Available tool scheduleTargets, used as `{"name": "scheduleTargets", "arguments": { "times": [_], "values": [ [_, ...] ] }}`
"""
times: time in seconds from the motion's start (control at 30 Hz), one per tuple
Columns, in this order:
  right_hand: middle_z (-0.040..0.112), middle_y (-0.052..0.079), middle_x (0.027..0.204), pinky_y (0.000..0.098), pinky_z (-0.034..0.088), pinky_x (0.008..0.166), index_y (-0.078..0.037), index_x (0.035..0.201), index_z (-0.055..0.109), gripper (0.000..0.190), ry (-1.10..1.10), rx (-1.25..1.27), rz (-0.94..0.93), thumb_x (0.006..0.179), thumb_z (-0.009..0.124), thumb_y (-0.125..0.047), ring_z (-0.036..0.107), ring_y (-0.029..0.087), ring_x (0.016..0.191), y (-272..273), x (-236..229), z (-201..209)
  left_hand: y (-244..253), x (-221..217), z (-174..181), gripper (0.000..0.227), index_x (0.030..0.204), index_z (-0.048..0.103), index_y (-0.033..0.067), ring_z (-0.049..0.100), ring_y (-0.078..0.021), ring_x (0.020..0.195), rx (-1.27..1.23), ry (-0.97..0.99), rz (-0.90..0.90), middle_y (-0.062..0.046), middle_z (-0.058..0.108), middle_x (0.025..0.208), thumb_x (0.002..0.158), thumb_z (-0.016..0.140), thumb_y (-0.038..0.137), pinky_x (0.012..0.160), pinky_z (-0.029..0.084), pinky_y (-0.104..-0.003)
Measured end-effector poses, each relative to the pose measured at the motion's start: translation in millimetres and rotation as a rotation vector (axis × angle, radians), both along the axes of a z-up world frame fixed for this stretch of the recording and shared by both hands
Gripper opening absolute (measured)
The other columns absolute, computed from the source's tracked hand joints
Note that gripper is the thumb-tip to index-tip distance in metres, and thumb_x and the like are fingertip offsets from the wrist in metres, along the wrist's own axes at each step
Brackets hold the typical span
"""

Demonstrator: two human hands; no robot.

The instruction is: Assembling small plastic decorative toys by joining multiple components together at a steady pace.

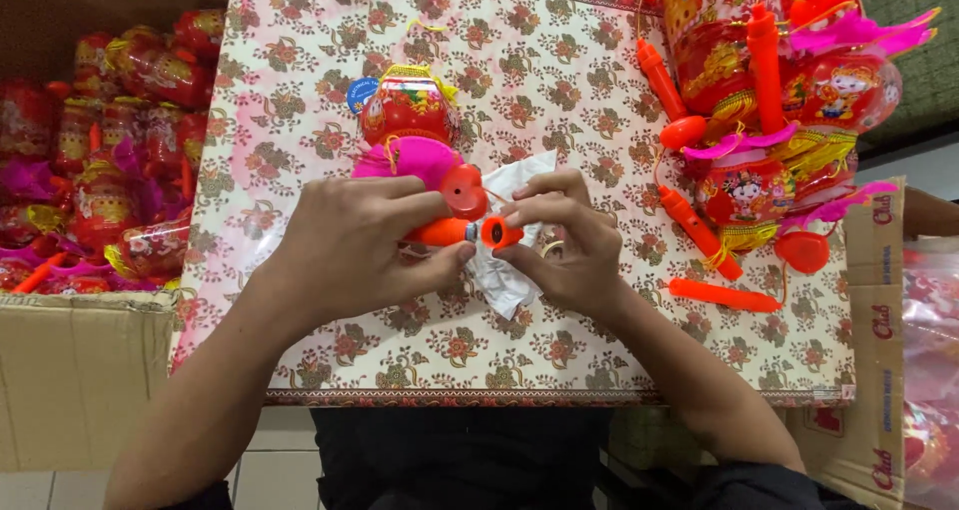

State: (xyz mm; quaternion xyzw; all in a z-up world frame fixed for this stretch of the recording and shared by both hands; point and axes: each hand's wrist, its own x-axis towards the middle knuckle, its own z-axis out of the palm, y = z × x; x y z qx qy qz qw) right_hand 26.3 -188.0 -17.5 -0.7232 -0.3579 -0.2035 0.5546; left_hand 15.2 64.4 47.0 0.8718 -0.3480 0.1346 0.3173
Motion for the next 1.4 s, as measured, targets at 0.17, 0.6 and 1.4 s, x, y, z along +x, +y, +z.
{"name": "scheduleTargets", "arguments": {
  "times": [0.17, 0.6, 1.4],
  "values": [
    [0.079, 0.002, 0.100, 0.0356, 0.053, 0.095, -0.014, 0.100, 0.079, 0.020, -0.228, -0.175, -0.090, 0.082, 0.088, -0.015, 0.063, 0.024, 0.097, 5.1, -5.7, 15.5, -0.3, -1.2, 2.5, 0.030, 0.093, 0.075, 0.0147, 0.071, -0.0270, 0.063, 0.192, 0.020, -0.006, -0.006, 0.068, 0.072, 0.092, 0.067, 0.044, 0.056, 0.057, -0.041],
    [0.079, -0.005, 0.109, 0.0390, 0.039, 0.095, -0.027, 0.109, 0.079, 0.025, -0.536, -0.353, -0.206, 0.090, 0.079, -0.011, 0.059, 0.017, 0.101, -5.8, -12.7, 19.6, -9.7, 3.1, 20.7, 0.040, 0.123, 0.071, 0.0065, 0.077, -0.0274, 0.066, 0.352, 0.228, -0.198, -0.016, 0.075, 0.080, 0.106, 0.051, 0.037, 0.060, 0.063, -0.040],
    [0.079, -0.004, 0.100, 0.0429, 0.022, 0.108, -0.023, 0.096, 0.074, 0.007, -0.636, -0.375, -0.239, 0.096, 0.076, -0.016, 0.064, 0.017, 0.092, -9.4, -7.7, 3.6, 4.1, 9.3, 20.6, 0.070, 0.138, 0.059, 0.0157, 0.081, -0.0149, 0.080, 0.060, 0.708, 0.084, -0.003, 0.083, 0.095, 0.075, 0.084, 0.032, 0.078, 0.068, -0.029]
  ]
}}
